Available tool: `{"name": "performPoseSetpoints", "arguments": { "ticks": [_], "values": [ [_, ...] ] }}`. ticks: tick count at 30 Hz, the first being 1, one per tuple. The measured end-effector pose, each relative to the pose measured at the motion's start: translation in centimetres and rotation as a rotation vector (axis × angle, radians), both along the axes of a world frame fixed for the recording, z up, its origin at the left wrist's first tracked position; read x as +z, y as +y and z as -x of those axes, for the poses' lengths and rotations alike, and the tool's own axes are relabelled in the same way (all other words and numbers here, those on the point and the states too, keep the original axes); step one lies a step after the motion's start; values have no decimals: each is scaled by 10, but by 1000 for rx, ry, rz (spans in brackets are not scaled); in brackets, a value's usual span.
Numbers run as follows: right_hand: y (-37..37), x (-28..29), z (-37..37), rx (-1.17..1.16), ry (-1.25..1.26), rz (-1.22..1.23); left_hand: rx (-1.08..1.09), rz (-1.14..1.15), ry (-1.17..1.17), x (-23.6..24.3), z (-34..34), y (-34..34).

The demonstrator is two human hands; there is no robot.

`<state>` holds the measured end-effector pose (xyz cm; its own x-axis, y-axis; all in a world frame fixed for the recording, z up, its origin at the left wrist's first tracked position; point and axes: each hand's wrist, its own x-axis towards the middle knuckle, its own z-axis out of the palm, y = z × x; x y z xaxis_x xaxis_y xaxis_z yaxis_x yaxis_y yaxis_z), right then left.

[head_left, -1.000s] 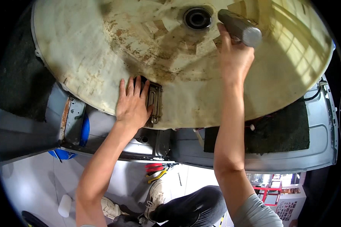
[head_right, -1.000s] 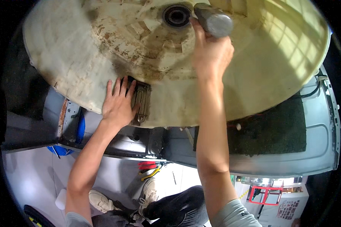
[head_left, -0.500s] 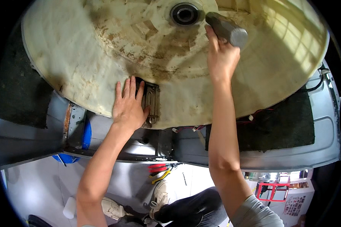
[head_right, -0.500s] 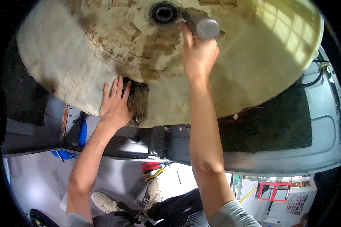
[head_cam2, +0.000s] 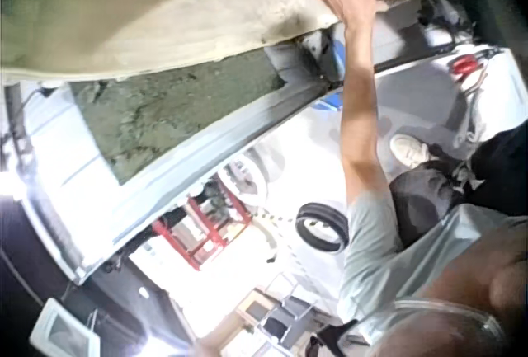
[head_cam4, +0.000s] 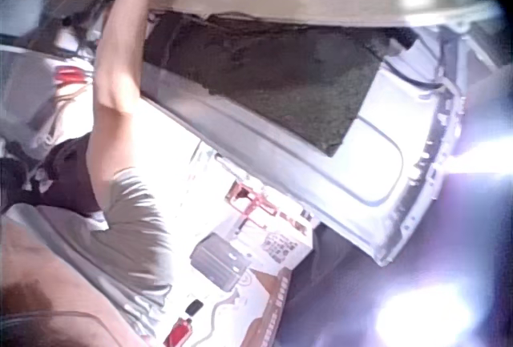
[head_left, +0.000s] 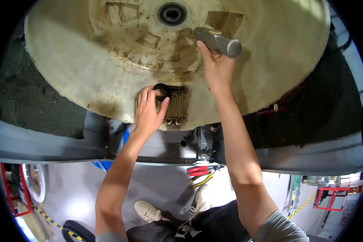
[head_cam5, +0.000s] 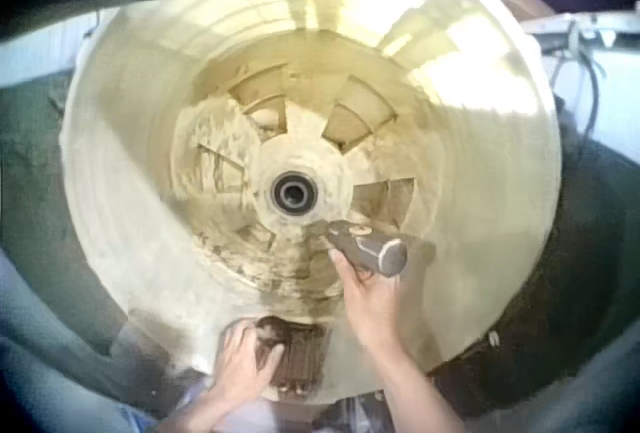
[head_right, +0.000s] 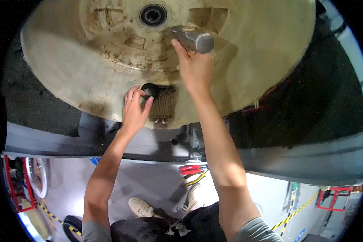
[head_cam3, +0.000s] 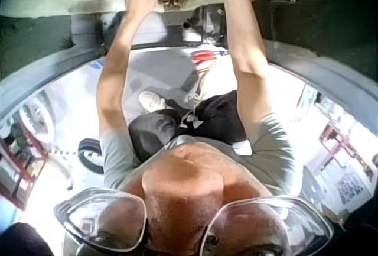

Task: The person hammers a bearing into the rear housing of a washing machine tub, then moves to a separate tub assembly and hammers a bearing into the center of the inner drum.

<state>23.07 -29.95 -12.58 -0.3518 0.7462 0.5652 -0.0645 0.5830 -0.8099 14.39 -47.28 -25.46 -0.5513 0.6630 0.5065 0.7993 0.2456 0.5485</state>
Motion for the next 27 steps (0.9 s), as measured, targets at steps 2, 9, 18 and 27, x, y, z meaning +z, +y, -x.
{"name": "performPoseSetpoints", "arguments": {
  "ticks": [2,9,18,27],
  "values": [
    [4,-6,8,-44,-3,68,-34,-99,38,16,-2,-9],
    [-2,2,30,-58,3,269,-221,-209,7,148,-43,-40],
    [7,35,42,-53,349,410,107,-96,188,213,20,29],
    [25,43,28,-105,318,378,121,17,464,218,97,56]
  ]
}}
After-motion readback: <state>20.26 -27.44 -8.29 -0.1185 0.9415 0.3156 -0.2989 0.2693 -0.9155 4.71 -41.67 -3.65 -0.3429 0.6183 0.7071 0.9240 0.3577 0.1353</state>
